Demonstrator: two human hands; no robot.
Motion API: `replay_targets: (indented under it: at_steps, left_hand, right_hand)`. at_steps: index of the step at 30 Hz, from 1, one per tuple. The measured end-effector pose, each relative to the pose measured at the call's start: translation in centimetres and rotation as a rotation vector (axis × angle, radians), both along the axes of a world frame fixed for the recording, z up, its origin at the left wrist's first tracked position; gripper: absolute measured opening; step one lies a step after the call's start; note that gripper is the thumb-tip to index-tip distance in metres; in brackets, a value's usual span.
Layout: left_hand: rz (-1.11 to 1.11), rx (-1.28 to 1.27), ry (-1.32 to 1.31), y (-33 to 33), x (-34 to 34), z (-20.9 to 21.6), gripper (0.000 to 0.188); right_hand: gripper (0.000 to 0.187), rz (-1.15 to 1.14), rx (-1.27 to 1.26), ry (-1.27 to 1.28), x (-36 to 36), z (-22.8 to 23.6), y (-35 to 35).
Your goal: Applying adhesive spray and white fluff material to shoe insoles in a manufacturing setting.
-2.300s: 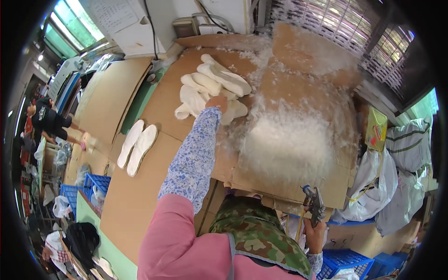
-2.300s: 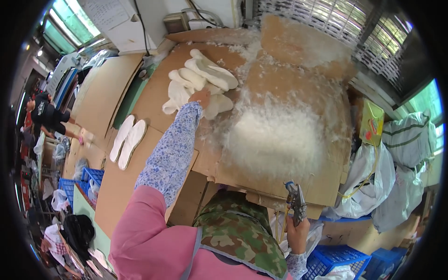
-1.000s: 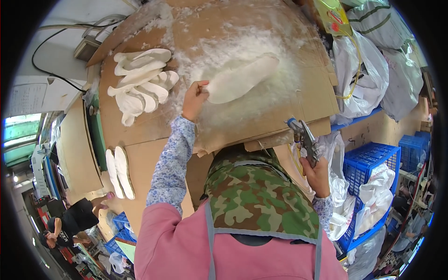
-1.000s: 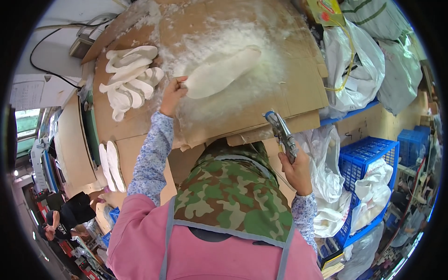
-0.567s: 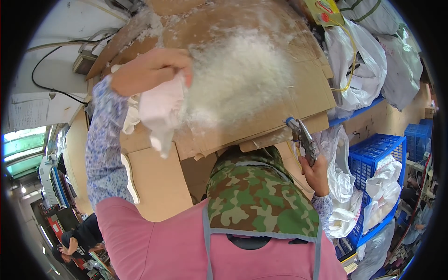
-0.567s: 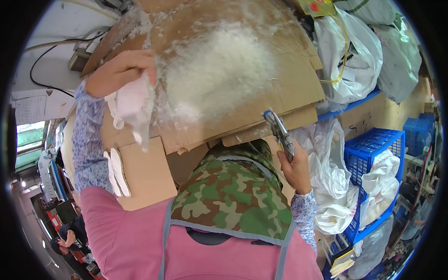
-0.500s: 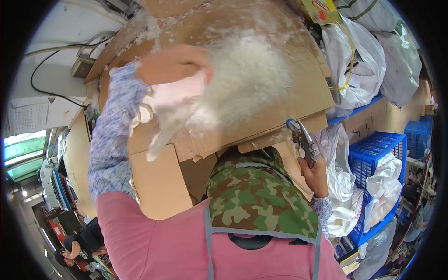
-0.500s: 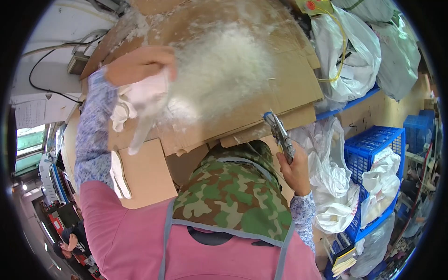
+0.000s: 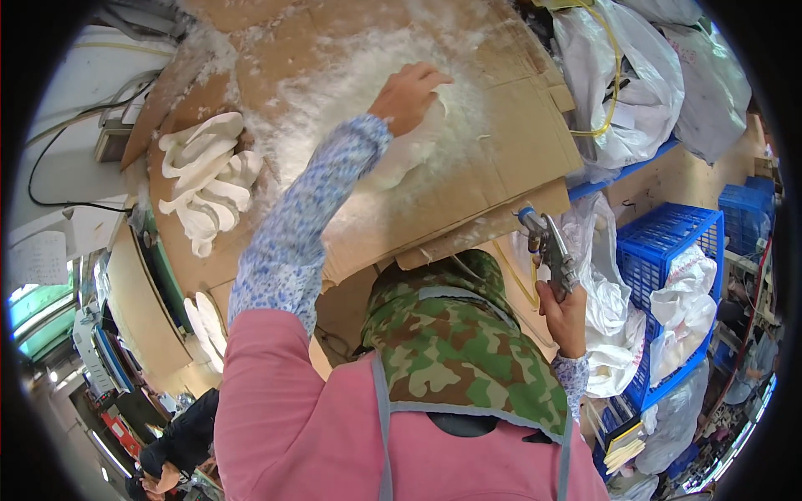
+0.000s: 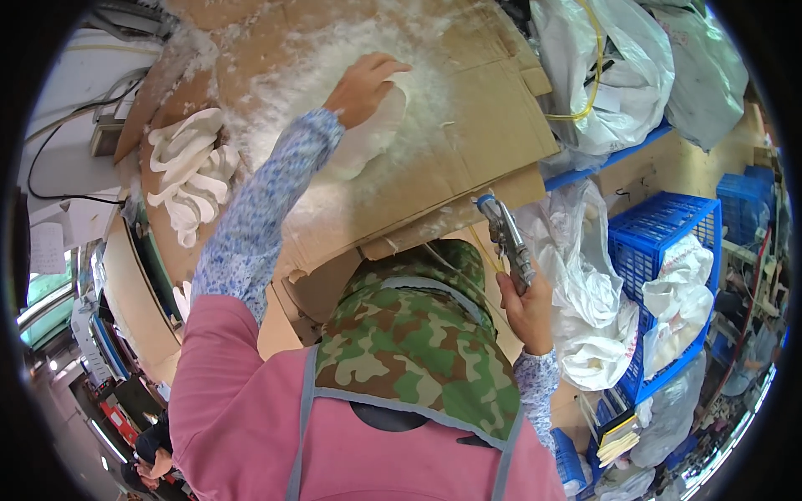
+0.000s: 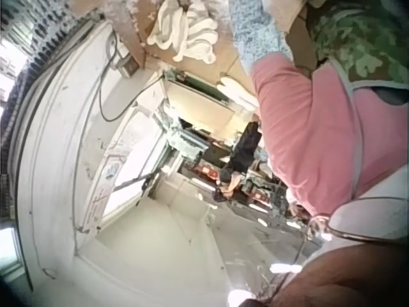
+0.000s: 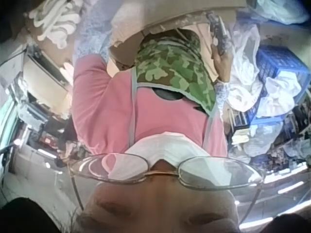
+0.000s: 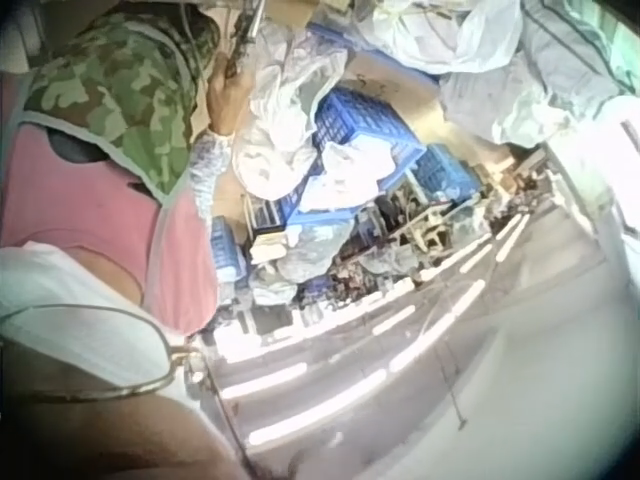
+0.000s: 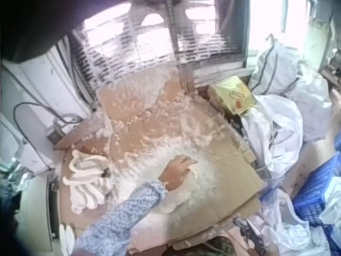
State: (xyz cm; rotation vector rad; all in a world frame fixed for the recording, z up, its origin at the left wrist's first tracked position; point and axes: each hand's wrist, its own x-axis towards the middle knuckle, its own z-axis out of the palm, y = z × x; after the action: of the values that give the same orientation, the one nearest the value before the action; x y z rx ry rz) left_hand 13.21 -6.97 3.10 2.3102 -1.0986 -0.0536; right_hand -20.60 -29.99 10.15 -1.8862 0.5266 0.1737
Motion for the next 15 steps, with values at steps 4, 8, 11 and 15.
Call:
replay_targets:
  at_steps: [4, 8, 11, 15]
  left_hand:
    - [0.096, 0.122, -0.16, 6.2, -6.2, -0.7, 0.042]
    - [0.188, 0.304, -0.087, 8.1, -15.5, -0.8, 0.052]
    - [0.341, 0.396, -0.041, 7.6, -19.1, -1.1, 0.059]
    - [0.527, 0.299, -0.054, 5.4, -19.9, -1.6, 0.057]
  right_hand:
    - [0.033, 0.093, -0.033, -0.004, 1.7, 0.1, -0.6]
    - [0.03, 0.218, -0.036, -0.012, 4.1, -0.1, -1.2]
    - [0.026, 0.29, -0.034, -0.008, 6.4, 0.3, -0.6]
    - [0.029, 0.324, 0.027, -0.002, 7.8, 0.0, 0.0]
